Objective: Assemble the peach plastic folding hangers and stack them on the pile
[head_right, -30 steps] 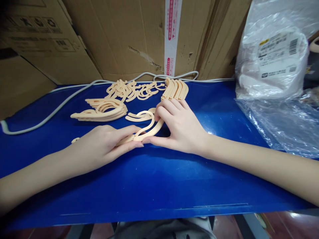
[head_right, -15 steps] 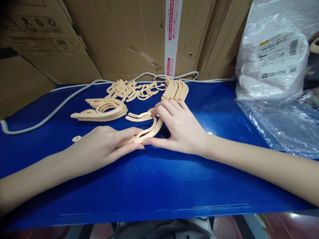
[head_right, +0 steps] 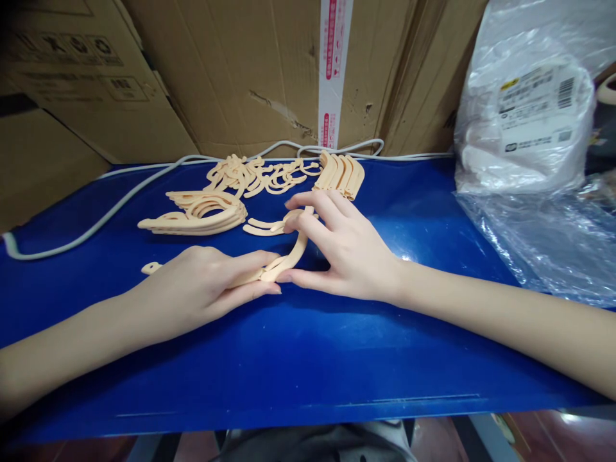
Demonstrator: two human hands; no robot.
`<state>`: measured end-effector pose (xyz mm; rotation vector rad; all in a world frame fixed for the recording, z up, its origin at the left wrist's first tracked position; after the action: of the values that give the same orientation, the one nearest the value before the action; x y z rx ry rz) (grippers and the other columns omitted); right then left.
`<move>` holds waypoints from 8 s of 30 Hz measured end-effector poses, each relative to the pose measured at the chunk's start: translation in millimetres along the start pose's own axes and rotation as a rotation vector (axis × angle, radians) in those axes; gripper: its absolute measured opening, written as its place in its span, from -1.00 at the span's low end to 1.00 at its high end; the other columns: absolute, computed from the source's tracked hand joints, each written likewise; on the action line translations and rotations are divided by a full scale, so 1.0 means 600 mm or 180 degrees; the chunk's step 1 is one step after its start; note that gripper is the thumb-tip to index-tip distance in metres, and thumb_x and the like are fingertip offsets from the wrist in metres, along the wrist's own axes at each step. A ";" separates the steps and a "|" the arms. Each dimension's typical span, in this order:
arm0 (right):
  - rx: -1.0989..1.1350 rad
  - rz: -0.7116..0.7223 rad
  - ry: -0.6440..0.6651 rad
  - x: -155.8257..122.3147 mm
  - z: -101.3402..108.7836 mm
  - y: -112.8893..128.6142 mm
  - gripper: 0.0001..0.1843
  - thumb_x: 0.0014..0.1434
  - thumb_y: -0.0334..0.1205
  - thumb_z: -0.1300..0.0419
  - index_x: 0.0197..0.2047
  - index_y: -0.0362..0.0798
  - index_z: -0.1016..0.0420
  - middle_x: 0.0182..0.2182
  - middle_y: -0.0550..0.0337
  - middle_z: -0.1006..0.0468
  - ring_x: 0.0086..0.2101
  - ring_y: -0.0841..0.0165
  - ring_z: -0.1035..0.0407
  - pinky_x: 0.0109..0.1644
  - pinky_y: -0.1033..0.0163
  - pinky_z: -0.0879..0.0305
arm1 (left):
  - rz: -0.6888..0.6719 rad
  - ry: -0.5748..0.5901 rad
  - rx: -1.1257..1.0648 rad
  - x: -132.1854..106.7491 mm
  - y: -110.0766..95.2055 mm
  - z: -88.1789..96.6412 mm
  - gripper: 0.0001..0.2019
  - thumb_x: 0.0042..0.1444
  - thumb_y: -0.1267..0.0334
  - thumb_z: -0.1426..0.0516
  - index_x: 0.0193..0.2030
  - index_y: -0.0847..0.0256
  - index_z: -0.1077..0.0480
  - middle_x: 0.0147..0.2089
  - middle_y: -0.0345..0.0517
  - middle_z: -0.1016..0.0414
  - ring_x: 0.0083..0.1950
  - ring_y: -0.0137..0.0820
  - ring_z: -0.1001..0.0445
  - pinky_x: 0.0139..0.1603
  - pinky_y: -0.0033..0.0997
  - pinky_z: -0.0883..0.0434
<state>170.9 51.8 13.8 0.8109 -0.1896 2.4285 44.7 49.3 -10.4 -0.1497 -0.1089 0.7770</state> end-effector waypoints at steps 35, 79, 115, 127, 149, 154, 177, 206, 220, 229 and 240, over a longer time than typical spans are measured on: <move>0.1018 -0.0671 0.0103 0.001 -0.009 -0.042 -0.64 0.02 -0.61 -0.02 -0.19 -0.03 -0.39 -0.09 0.08 -0.43 -0.03 0.23 -0.37 0.05 0.11 -0.27 | -0.1210 -0.0703 0.0485 -0.014 -0.046 0.016 -0.75 0.40 0.19 -0.01 -0.16 0.20 -0.48 -0.27 -0.22 -0.45 -0.29 -0.42 -0.45 -0.42 -0.36 -0.19; 0.1443 -0.2010 -0.0476 -0.032 -0.026 -0.138 -0.77 0.10 -0.44 -0.15 -0.25 -0.01 -0.59 -0.21 0.12 -0.66 -0.16 0.19 -0.54 -0.02 -0.01 -0.45 | -0.0691 -0.0978 0.1435 -0.002 -0.022 0.042 -0.65 0.37 0.12 -0.02 -0.01 0.32 -0.52 -0.21 0.09 -0.60 -0.12 -0.01 -0.54 -0.11 0.01 -0.44; -0.0442 0.0615 0.1544 -0.018 0.002 0.023 -0.71 0.43 -0.34 0.08 -0.19 -0.13 -0.45 -0.35 0.09 -0.50 -0.30 0.25 -0.36 -0.06 0.09 -0.25 | -0.0355 -0.1231 -0.0355 -0.010 0.015 0.046 -0.76 0.29 0.35 -0.14 0.07 0.28 -0.47 -0.03 -0.09 -0.53 -0.04 -0.33 -0.49 -0.01 -0.33 -0.40; -0.0709 0.0705 0.1059 -0.001 -0.027 0.012 -0.69 0.50 -0.20 0.24 -0.04 -0.12 -0.26 -0.42 0.16 -0.61 -0.57 0.37 -0.45 -0.51 0.25 -0.14 | -0.0039 -0.1585 -0.0747 -0.014 0.038 0.065 -0.70 0.29 0.51 -0.06 0.14 0.26 -0.30 -0.06 -0.18 -0.54 -0.12 -0.53 -0.54 -0.14 -0.60 -0.39; -0.0229 0.0294 0.0716 -0.002 -0.019 -0.007 -0.70 0.44 -0.18 0.03 0.04 -0.06 -0.48 -0.31 0.18 -0.68 -0.39 0.42 -0.55 -0.38 0.33 -0.25 | 0.0008 -0.0914 -0.0321 0.006 0.031 0.031 -0.64 0.43 0.16 0.15 -0.19 0.18 -0.42 -0.34 -0.24 -0.42 -0.30 -0.38 -0.40 -0.33 -0.36 -0.14; -0.0314 0.0416 0.0557 -0.001 -0.017 -0.004 -0.69 0.44 -0.17 -0.01 0.05 -0.08 -0.50 -0.29 0.18 -0.69 -0.35 0.40 -0.57 -0.34 0.33 -0.30 | 0.0053 -0.0743 -0.0832 0.007 0.031 0.025 -0.66 0.43 0.19 0.15 -0.32 0.18 -0.30 -0.41 -0.28 -0.37 -0.39 -0.43 -0.34 -0.38 -0.38 -0.11; -0.0651 0.0534 0.0504 0.005 -0.008 0.005 -0.67 0.45 -0.12 0.00 0.08 -0.01 -0.52 -0.37 0.27 -0.67 -0.45 0.44 -0.49 -0.39 0.32 -0.21 | -0.0083 -0.0610 0.0043 0.008 0.022 0.022 -0.68 0.38 0.04 0.01 -0.37 0.15 -0.17 -0.54 -0.29 -0.32 -0.54 -0.40 -0.30 -0.50 -0.43 -0.04; 0.0083 0.0189 0.1254 -0.011 -0.034 0.000 -0.61 0.46 -0.10 0.07 0.15 -0.02 -0.46 -0.33 0.15 -0.68 -0.47 0.41 -0.49 -0.37 0.32 -0.25 | -0.0761 -0.1168 0.1911 -0.016 -0.026 0.038 -0.64 0.36 0.19 0.09 -0.46 0.18 -0.31 -0.59 -0.17 -0.32 -0.56 -0.36 -0.36 -0.57 -0.35 -0.02; -0.0113 0.0365 0.0921 -0.005 -0.019 0.006 -0.62 0.46 -0.12 0.06 0.17 -0.04 -0.44 -0.36 0.19 -0.69 -0.50 0.43 -0.50 -0.45 0.34 -0.17 | -0.0945 -0.1603 0.2002 -0.023 -0.045 0.053 -0.71 0.27 0.28 -0.01 -0.49 0.21 -0.34 -0.62 -0.20 -0.29 -0.59 -0.38 -0.34 -0.58 -0.33 -0.05; -0.0130 0.0401 0.0883 -0.005 -0.020 0.009 -0.64 0.46 -0.12 0.05 0.08 -0.07 -0.49 -0.35 0.17 -0.69 -0.51 0.39 -0.51 -0.47 0.30 -0.16 | -0.0919 -0.1609 0.1858 -0.023 -0.041 0.052 -0.72 0.27 0.28 -0.02 -0.48 0.21 -0.33 -0.62 -0.23 -0.30 -0.60 -0.40 -0.33 -0.59 -0.35 -0.02; -0.0568 0.0571 0.0731 -0.005 -0.022 0.015 -0.65 0.46 -0.13 0.04 0.02 -0.06 -0.52 -0.40 0.23 -0.66 -0.51 0.40 -0.50 -0.47 0.29 -0.15 | -0.0724 -0.1297 0.0773 -0.014 -0.008 0.048 -0.66 0.39 0.24 0.03 -0.42 0.21 -0.36 -0.57 -0.23 -0.42 -0.54 -0.39 -0.45 -0.52 -0.39 -0.08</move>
<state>161.1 46.6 2.0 0.4489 -0.3984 2.6029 37.8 42.3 18.3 0.2504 -0.4085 0.5790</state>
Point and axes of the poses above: each hand's wrist, its own x-axis towards the middle knuckle, its own z-axis out of the back of the hand, y = z × x, the point moved 8 cm from there along x, towards the middle knuckle
